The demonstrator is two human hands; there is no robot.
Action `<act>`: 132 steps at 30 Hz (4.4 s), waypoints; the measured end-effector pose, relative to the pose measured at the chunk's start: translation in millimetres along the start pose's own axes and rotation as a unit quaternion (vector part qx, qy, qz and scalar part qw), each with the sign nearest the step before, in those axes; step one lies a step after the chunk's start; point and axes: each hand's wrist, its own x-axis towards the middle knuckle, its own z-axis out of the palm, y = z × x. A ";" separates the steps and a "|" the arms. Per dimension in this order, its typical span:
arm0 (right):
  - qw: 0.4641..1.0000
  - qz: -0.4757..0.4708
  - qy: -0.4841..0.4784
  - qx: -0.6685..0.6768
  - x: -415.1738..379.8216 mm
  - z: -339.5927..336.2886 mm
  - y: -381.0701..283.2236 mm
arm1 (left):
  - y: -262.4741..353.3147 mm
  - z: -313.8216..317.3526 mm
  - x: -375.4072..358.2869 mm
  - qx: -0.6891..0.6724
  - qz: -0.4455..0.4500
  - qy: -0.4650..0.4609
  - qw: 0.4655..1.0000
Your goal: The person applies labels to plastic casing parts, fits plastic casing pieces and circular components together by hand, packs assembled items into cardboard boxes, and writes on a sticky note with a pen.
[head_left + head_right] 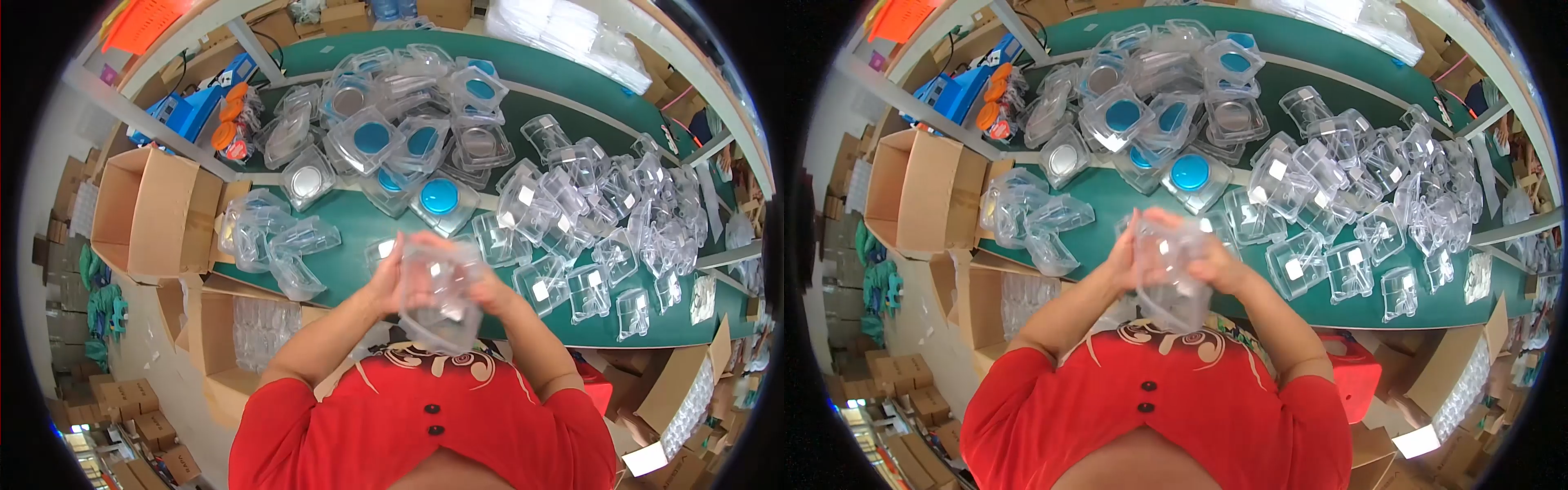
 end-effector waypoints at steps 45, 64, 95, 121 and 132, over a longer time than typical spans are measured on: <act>0.993 0.033 -0.009 -0.116 -25.9 46.1 -26.4 | -57.7 26.8 -79.2 0.504 0.391 0.169 0.751; 0.981 0.004 0.023 -0.192 -15.9 64.9 -2.8 | -61.2 51.6 -101.3 0.666 0.313 0.207 0.645; 0.927 -0.073 0.007 -0.367 48.1 81.0 -0.5 | -48.8 25.2 -119.1 0.432 0.251 0.387 0.775; 0.865 -0.030 -0.164 -0.472 255.8 34.1 130.1 | 96.9 -89.9 -188.1 0.754 0.279 0.566 0.182; 0.642 -0.112 -0.125 -0.748 299.6 -24.2 166.4 | 90.7 -72.5 -183.9 0.729 0.343 0.558 0.197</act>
